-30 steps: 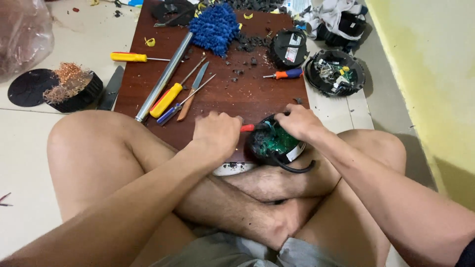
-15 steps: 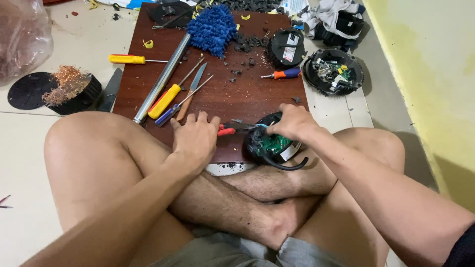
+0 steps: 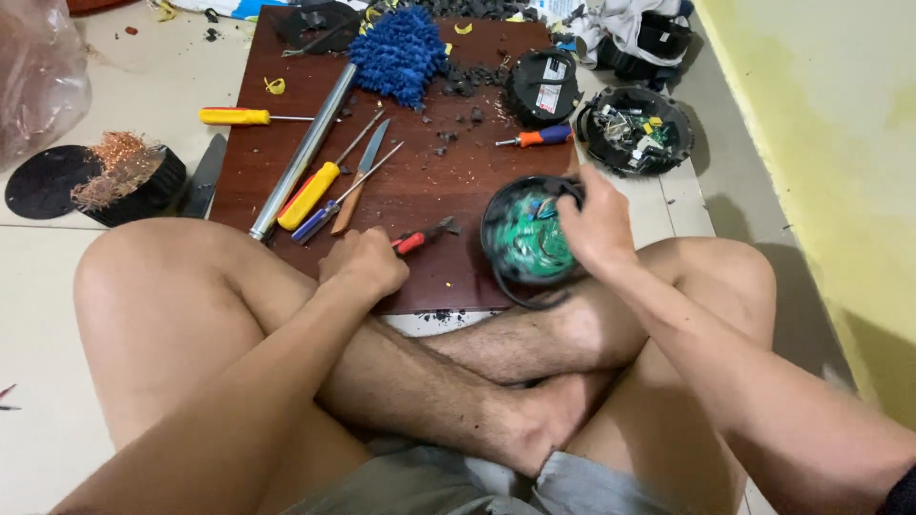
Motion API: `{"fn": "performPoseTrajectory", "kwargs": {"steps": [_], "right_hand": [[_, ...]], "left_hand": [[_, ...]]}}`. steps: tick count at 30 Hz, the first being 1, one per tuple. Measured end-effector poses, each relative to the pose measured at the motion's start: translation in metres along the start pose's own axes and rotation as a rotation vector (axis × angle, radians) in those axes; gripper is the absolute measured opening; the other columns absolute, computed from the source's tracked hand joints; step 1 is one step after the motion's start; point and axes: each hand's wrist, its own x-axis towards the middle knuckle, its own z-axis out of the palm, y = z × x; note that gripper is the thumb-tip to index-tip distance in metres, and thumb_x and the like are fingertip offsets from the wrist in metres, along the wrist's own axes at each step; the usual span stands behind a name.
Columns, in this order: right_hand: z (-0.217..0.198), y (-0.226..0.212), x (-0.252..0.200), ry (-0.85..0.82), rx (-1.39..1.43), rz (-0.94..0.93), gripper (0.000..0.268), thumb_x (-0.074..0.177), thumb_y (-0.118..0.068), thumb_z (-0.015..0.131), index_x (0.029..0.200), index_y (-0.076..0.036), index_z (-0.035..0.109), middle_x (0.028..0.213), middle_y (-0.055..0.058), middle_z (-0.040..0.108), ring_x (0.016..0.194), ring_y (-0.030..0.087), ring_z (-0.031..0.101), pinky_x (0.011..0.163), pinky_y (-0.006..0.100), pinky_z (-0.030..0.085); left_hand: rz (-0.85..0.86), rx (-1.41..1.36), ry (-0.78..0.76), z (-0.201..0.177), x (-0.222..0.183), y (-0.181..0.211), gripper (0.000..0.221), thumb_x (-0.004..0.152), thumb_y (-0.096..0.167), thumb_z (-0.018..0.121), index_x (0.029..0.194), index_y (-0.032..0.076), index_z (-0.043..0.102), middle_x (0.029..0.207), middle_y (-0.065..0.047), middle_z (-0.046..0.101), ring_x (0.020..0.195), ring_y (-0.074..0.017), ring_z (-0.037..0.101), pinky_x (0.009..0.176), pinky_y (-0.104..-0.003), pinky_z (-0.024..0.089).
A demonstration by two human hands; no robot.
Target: The person sits cross-legged on the floor and works on a disassembled robotic vacuum cleaner. They use pliers to cut wires and a screwdriver to adjust components on the green circuit board inside the device's casing.
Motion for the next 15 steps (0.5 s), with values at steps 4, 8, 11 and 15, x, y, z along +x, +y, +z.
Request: {"fn": "performPoseTrajectory", "kwargs": {"steps": [4, 8, 11, 15], "right_hand": [[0.008, 0.015, 0.0, 0.004, 0.003, 0.054, 0.035, 0.095, -0.016, 0.058, 0.13, -0.01, 0.063, 0.122, 0.025, 0.065, 0.121, 0.048, 0.064, 0.102, 0.059, 0.053], [0.004, 0.01, 0.003, -0.05, 0.066, 0.137, 0.04, 0.094, -0.026, 0.06, 0.131, -0.01, 0.06, 0.122, 0.023, 0.064, 0.122, 0.044, 0.064, 0.102, 0.058, 0.051], [0.004, 0.012, 0.005, -0.067, 0.078, 0.244, 0.052, 0.091, -0.051, 0.064, 0.125, -0.012, 0.059, 0.122, 0.02, 0.067, 0.122, 0.041, 0.064, 0.101, 0.057, 0.051], [-0.012, -0.011, 0.005, 0.019, -0.011, 0.105, 0.075, 0.097, -0.065, 0.064, 0.141, -0.007, 0.045, 0.14, 0.025, 0.052, 0.135, 0.05, 0.053, 0.108, 0.071, 0.043]], "left_hand": [[-0.054, -0.055, -0.066, -0.003, -0.002, 0.008, 0.056, 0.085, 0.029, 0.063, 0.138, 0.011, 0.067, 0.131, -0.022, 0.068, 0.127, -0.0425, 0.065, 0.101, -0.058, 0.054], [0.099, 0.046, 0.091, -0.014, -0.039, 0.034, 0.056, 0.093, 0.035, 0.069, 0.14, 0.006, 0.061, 0.141, -0.022, 0.057, 0.137, -0.0417, 0.052, 0.109, -0.057, 0.047], [0.222, -0.132, 0.095, 0.003, -0.037, 0.065, 0.052, 0.098, 0.036, 0.065, 0.139, 0.005, 0.059, 0.14, -0.021, 0.056, 0.137, -0.0408, 0.053, 0.11, -0.058, 0.047], [0.203, -0.386, -0.222, 0.028, -0.027, 0.108, 0.064, 0.097, 0.043, 0.057, 0.143, 0.0, 0.051, 0.144, -0.03, 0.058, 0.141, -0.0462, 0.053, 0.113, -0.058, 0.047]]}}
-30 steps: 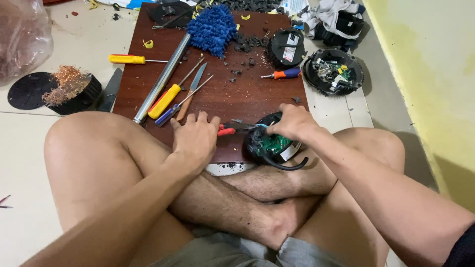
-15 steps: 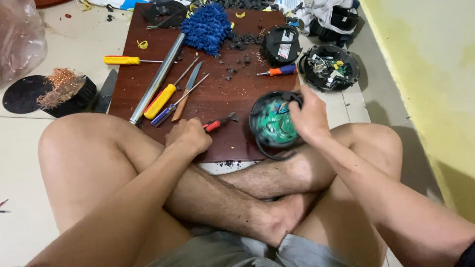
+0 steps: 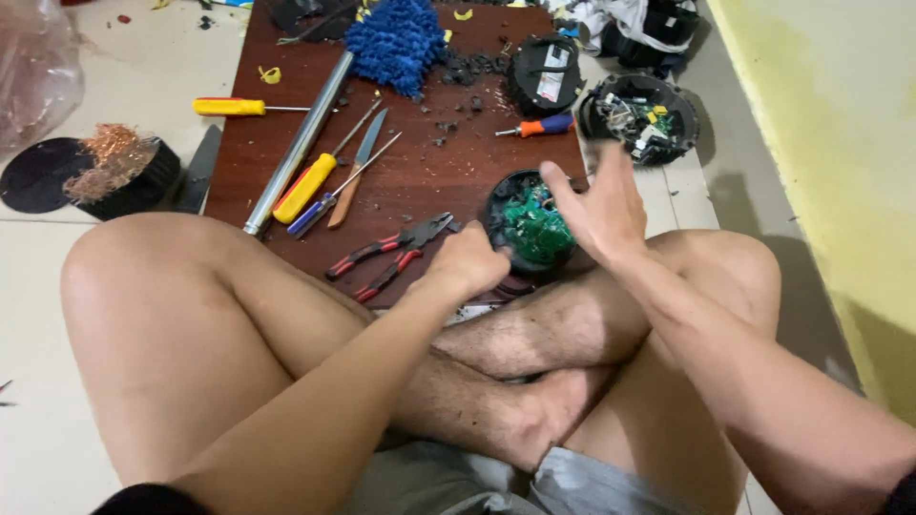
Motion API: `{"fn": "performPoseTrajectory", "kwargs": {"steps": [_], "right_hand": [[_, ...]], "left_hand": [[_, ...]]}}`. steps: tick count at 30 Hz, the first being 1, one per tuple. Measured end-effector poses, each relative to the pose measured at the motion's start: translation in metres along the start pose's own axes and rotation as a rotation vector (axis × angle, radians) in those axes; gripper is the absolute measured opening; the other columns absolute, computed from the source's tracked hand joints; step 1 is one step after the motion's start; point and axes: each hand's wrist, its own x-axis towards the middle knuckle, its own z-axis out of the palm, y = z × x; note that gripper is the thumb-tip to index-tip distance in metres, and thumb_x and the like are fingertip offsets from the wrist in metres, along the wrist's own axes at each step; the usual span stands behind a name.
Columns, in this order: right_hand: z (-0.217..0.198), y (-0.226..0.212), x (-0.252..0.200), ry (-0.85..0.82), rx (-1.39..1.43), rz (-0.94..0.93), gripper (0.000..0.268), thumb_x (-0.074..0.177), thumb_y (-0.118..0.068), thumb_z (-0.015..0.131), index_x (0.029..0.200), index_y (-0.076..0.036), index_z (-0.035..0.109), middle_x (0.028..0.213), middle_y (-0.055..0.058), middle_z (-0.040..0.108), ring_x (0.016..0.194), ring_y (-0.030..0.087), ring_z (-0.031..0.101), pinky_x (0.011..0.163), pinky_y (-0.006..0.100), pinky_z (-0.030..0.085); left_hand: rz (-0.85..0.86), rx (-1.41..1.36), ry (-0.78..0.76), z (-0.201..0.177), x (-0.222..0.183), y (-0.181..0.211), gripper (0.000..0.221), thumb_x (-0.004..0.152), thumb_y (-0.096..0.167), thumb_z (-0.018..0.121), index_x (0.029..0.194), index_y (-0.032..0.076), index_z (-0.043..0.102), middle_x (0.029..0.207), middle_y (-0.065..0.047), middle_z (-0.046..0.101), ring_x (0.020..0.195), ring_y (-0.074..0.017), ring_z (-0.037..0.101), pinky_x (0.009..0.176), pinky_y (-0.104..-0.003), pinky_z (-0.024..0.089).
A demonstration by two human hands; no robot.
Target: The person sits cross-legged on the floor and works on a disassembled robotic vacuum cleaner. They use pliers to cut wires and a screwdriver to adjust components on the green circuit board inside the device's casing.
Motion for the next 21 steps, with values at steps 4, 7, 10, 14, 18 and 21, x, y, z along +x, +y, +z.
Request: {"fn": "performPoseTrajectory", "kwargs": {"steps": [4, 7, 10, 14, 18, 21], "right_hand": [[0.001, -0.007, 0.034, -0.109, -0.136, -0.352, 0.053, 0.107, -0.059, 0.051, 0.127, -0.015, 0.073, 0.116, 0.018, 0.071, 0.122, 0.043, 0.066, 0.103, 0.057, 0.051], [0.019, -0.015, 0.045, -0.239, -0.226, -0.145, 0.069, 0.1, -0.071, 0.043, 0.104, -0.015, 0.082, 0.115, 0.024, 0.077, 0.125, 0.047, 0.064, 0.105, 0.058, 0.049], [0.04, -0.013, 0.046, -0.329, -0.278, 0.014, 0.074, 0.094, -0.079, 0.046, 0.134, -0.024, 0.075, 0.138, 0.017, 0.07, 0.137, 0.039, 0.058, 0.116, 0.052, 0.045], [0.04, -0.026, 0.028, -0.279, -0.313, -0.036, 0.072, 0.088, -0.085, 0.053, 0.113, -0.024, 0.082, 0.115, 0.024, 0.077, 0.121, 0.047, 0.067, 0.103, 0.054, 0.053], [0.044, -0.038, 0.026, -0.291, -0.377, -0.083, 0.071, 0.09, -0.079, 0.053, 0.115, -0.019, 0.082, 0.114, 0.025, 0.077, 0.116, 0.047, 0.07, 0.097, 0.056, 0.056], [0.048, -0.025, 0.031, -0.261, -0.313, -0.084, 0.068, 0.094, -0.072, 0.051, 0.115, -0.015, 0.081, 0.111, 0.024, 0.077, 0.117, 0.046, 0.069, 0.098, 0.055, 0.055]], "left_hand": [[-0.077, -0.111, 0.06, 0.015, 0.015, 0.01, 0.065, 0.097, 0.047, 0.054, 0.141, -0.001, 0.054, 0.137, -0.029, 0.064, 0.136, -0.0474, 0.058, 0.111, -0.057, 0.049], [-0.136, -0.295, 0.115, 0.031, 0.042, -0.002, 0.062, 0.098, 0.047, 0.047, 0.136, 0.001, 0.065, 0.132, -0.026, 0.07, 0.135, -0.0422, 0.061, 0.111, -0.053, 0.051], [-0.178, -0.356, 0.141, 0.027, 0.026, -0.01, 0.058, 0.099, 0.047, 0.047, 0.127, 0.004, 0.073, 0.129, -0.022, 0.073, 0.133, -0.0367, 0.064, 0.109, -0.05, 0.053], [-0.172, -0.448, 0.084, 0.014, -0.019, -0.01, 0.057, 0.098, 0.043, 0.046, 0.119, -0.001, 0.076, 0.109, -0.021, 0.078, 0.125, -0.0358, 0.069, 0.108, -0.051, 0.053], [-0.112, -0.464, 0.114, 0.011, -0.041, -0.016, 0.056, 0.099, 0.041, 0.046, 0.122, -0.001, 0.075, 0.117, -0.025, 0.077, 0.126, -0.0414, 0.067, 0.104, -0.057, 0.054], [-0.033, -0.456, 0.171, -0.004, -0.067, -0.008, 0.052, 0.104, 0.034, 0.043, 0.129, -0.002, 0.071, 0.123, -0.029, 0.074, 0.13, -0.0451, 0.063, 0.106, -0.058, 0.052]]}}
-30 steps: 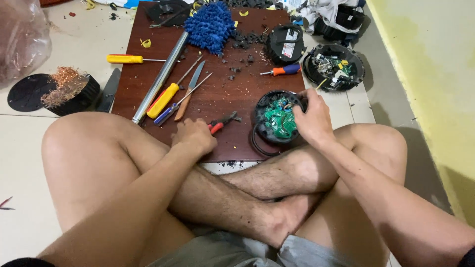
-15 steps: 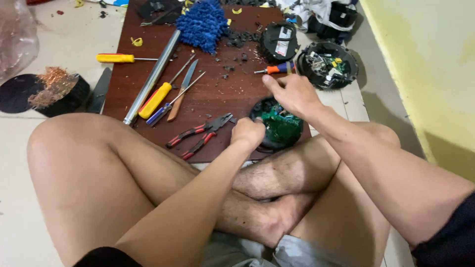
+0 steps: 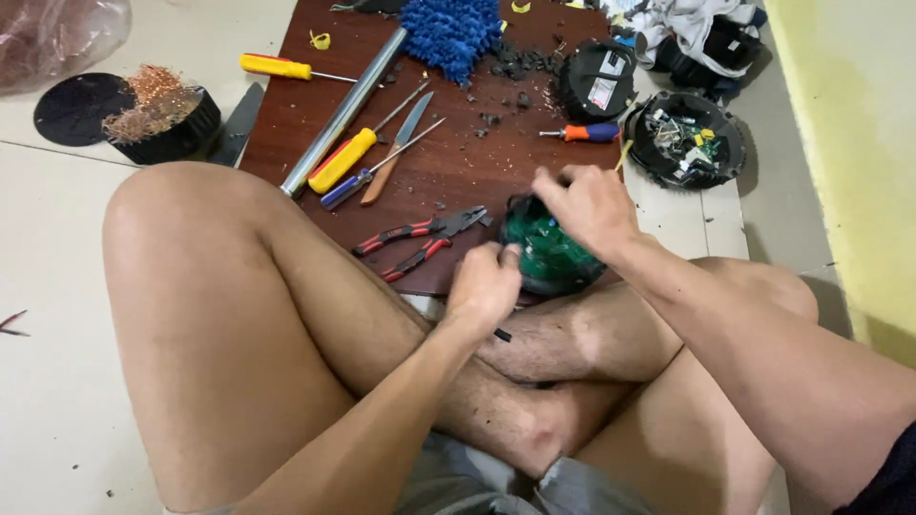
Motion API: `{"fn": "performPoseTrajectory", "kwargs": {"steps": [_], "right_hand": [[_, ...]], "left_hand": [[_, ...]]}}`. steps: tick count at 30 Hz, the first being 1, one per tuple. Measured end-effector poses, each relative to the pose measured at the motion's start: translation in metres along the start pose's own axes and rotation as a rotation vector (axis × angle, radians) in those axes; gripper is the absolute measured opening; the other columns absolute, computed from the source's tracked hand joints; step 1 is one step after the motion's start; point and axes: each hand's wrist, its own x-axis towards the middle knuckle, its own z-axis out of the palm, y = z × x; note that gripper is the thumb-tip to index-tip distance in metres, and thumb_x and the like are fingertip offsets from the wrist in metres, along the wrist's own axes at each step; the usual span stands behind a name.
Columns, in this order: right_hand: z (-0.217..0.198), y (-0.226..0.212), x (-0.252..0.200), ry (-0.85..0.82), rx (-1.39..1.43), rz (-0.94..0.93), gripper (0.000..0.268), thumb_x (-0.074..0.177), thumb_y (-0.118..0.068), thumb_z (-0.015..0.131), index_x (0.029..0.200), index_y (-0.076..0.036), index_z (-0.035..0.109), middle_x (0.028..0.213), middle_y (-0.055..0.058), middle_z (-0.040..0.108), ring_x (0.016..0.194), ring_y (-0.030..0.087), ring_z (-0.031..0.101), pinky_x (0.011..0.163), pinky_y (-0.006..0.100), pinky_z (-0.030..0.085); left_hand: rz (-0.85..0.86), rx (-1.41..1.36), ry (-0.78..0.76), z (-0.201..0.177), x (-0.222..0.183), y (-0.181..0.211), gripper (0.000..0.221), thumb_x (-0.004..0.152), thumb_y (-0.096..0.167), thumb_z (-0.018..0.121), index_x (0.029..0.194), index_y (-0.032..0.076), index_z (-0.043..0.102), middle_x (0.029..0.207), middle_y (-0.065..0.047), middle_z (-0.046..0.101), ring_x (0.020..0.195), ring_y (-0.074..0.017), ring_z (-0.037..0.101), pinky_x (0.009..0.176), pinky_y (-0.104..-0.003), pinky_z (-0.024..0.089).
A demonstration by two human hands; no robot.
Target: The person sits cross-legged on the floor and works on a disassembled robotic vacuum cleaner. They use pliers to cut wires and a screwdriver to adjust components on the green circuit board inside the device's casing.
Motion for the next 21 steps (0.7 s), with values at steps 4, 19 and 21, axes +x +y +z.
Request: {"fn": "performPoseTrajectory", "kwargs": {"steps": [4, 19, 21], "right_hand": [[0.0, 0.004, 0.006, 0.051, 0.137, 0.109, 0.07, 0.094, -0.079, 0.048, 0.11, -0.02, 0.082, 0.112, 0.022, 0.076, 0.122, 0.044, 0.066, 0.1, 0.057, 0.052], [-0.013, -0.039, -0.075, 0.261, 1.035, 0.549, 0.113, 0.091, -0.082, 0.037, 0.156, 0.011, 0.041, 0.164, 0.03, 0.038, 0.158, 0.04, 0.029, 0.133, 0.049, 0.023], [-0.025, -0.049, -0.083, 0.228, 1.114, 0.601, 0.112, 0.09, -0.082, 0.036, 0.157, 0.008, 0.039, 0.166, 0.026, 0.038, 0.159, 0.036, 0.031, 0.132, 0.049, 0.024]], "left_hand": [[0.081, 0.03, 0.027, -0.024, -0.015, 0.013, 0.051, 0.103, 0.04, 0.043, 0.122, 0.003, 0.074, 0.122, -0.028, 0.074, 0.131, -0.0488, 0.06, 0.105, -0.059, 0.049], [-0.034, 0.132, 0.05, -0.023, 0.049, -0.004, 0.072, 0.086, 0.047, 0.069, 0.146, 0.008, 0.059, 0.135, -0.022, 0.069, 0.135, -0.0384, 0.062, 0.116, -0.054, 0.047], [-0.055, 0.041, -0.012, -0.011, 0.056, -0.002, 0.072, 0.091, 0.045, 0.061, 0.149, 0.003, 0.052, 0.079, -0.011, 0.079, 0.073, -0.0227, 0.08, 0.09, -0.043, 0.061]]}}
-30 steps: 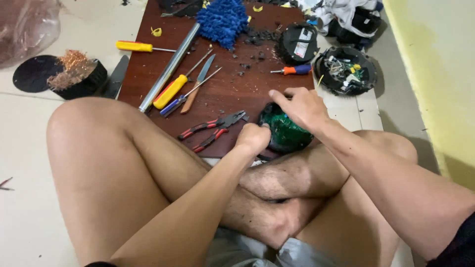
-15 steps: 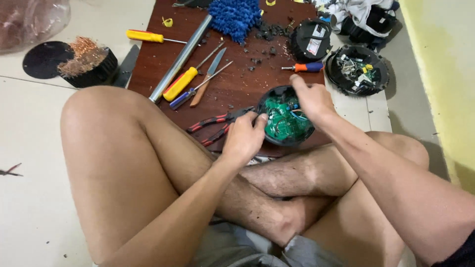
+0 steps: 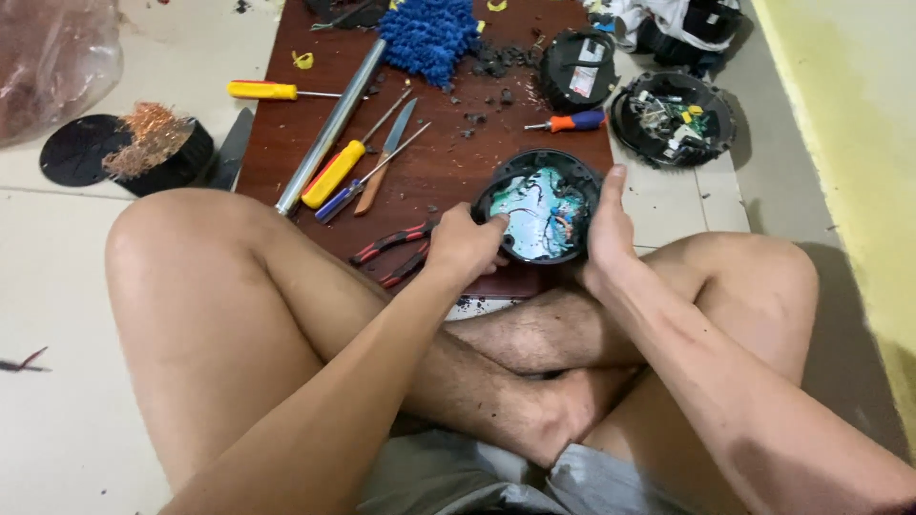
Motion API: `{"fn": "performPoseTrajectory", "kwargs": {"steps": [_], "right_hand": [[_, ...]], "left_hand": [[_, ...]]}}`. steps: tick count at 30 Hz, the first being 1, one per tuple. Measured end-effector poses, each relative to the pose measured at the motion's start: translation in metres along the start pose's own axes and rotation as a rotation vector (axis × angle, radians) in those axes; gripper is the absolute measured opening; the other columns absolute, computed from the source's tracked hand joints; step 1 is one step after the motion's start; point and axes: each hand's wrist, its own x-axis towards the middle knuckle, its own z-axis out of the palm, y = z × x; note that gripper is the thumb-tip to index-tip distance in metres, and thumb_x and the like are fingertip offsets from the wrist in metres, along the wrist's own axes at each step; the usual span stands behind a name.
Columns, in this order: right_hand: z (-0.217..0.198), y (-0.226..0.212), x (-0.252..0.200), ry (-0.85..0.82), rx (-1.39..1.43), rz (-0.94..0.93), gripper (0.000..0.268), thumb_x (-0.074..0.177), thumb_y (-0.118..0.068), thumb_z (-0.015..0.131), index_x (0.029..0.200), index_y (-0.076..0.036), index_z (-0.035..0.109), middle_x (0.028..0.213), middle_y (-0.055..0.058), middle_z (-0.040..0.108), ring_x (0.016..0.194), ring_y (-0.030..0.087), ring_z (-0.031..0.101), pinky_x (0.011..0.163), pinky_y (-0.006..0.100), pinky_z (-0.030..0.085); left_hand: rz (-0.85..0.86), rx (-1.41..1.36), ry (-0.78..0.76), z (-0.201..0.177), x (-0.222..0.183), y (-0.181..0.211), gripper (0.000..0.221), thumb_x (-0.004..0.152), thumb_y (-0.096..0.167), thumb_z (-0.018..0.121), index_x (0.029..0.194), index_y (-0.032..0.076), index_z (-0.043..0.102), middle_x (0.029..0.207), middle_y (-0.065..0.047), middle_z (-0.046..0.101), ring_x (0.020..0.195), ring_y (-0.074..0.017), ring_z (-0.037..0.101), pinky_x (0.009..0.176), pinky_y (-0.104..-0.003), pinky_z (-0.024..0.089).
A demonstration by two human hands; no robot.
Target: The person sits cross-legged on the floor and works on a disassembled robotic vacuum cleaner. They use pliers to cut wires and a screwdriver to adjust components on the green circuit board inside the device's casing.
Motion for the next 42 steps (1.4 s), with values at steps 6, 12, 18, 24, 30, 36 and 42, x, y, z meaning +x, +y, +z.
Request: {"fn": "performPoseTrajectory", "kwargs": {"steps": [6, 12, 18, 24, 30, 36, 42], "right_hand": [[-0.005, 0.008, 0.017, -0.015, 0.036, 0.068, 0.112, 0.09, -0.084, 0.036, 0.158, 0.005, 0.04, 0.163, 0.023, 0.041, 0.156, 0.039, 0.035, 0.124, 0.061, 0.034], [-0.005, -0.005, -0.003, -0.025, 0.067, 0.105, 0.11, 0.089, -0.082, 0.04, 0.16, 0.003, 0.037, 0.168, 0.019, 0.036, 0.159, 0.034, 0.029, 0.13, 0.052, 0.027], [-0.016, 0.059, 0.073, -0.21, 0.259, 0.035, 0.058, 0.097, -0.059, 0.053, 0.126, -0.013, 0.07, 0.113, 0.008, 0.066, 0.107, 0.028, 0.063, 0.092, 0.05, 0.057], [-0.014, 0.073, 0.072, -0.295, 0.017, -0.31, 0.059, 0.076, -0.022, 0.07, 0.135, -0.014, 0.065, 0.117, 0.009, 0.066, 0.106, 0.024, 0.059, 0.078, 0.038, 0.054], [-0.02, 0.077, 0.069, -0.237, -0.289, -0.455, 0.065, 0.072, -0.015, 0.07, 0.137, -0.016, 0.064, 0.12, 0.012, 0.073, 0.116, 0.027, 0.068, 0.095, 0.044, 0.054], [-0.017, 0.079, 0.079, -0.255, -0.496, -0.43, 0.073, 0.075, -0.028, 0.079, 0.144, -0.026, 0.057, 0.13, 0.011, 0.071, 0.128, 0.032, 0.065, 0.105, 0.049, 0.051], [-0.018, 0.064, 0.05, -0.251, -0.25, -0.455, 0.067, 0.08, -0.01, 0.077, 0.145, -0.009, 0.06, 0.131, 0.023, 0.069, 0.128, 0.04, 0.064, 0.107, 0.052, 0.05]], "left_hand": [[0.011, 0.027, -0.018, -0.003, -0.006, 0.009, 0.072, 0.091, 0.042, 0.062, 0.149, 0.001, 0.051, 0.073, -0.01, 0.078, 0.07, -0.0208, 0.08, 0.083, -0.035, 0.06], [0.004, -0.111, 0.02, 0.0, -0.016, 0.001, 0.058, 0.094, 0.036, 0.062, 0.141, 0.002, 0.058, 0.085, -0.015, 0.08, 0.069, -0.0214, 0.081, 0.068, -0.032, 0.065], [-0.063, -0.342, 0.026, -0.001, -0.033, -0.022, 0.052, 0.097, 0.026, 0.063, 0.136, -0.008, 0.055, 0.103, -0.025, 0.072, 0.067, -0.0267, 0.08, 0.06, -0.029, 0.066], [-0.069, -0.351, 0.043, -0.004, -0.045, -0.014, 0.048, 0.097, 0.026, 0.062, 0.129, -0.009, 0.057, 0.095, -0.024, 0.074, 0.068, -0.0272, 0.08, 0.063, -0.029, 0.066], [-0.009, -0.339, 0.049, 0.002, -0.031, -0.029, 0.042, 0.095, 0.025, 0.066, 0.124, -0.005, 0.061, 0.094, -0.023, 0.073, 0.066, -0.0267, 0.079, 0.057, -0.029, 0.065], [0.004, -0.272, 0.049, 0.001, -0.026, -0.034, 0.04, 0.094, 0.024, 0.066, 0.124, -0.002, 0.062, 0.094, -0.02, 0.075, 0.066, -0.024, 0.08, 0.059, -0.029, 0.065], [-0.055, 0.174, 0.122, -0.016, -0.014, -0.035, 0.06, 0.084, 0.057, 0.067, 0.126, 0.014, 0.063, 0.116, -0.016, 0.075, 0.118, -0.0335, 0.073, 0.095, -0.051, 0.06]]}}
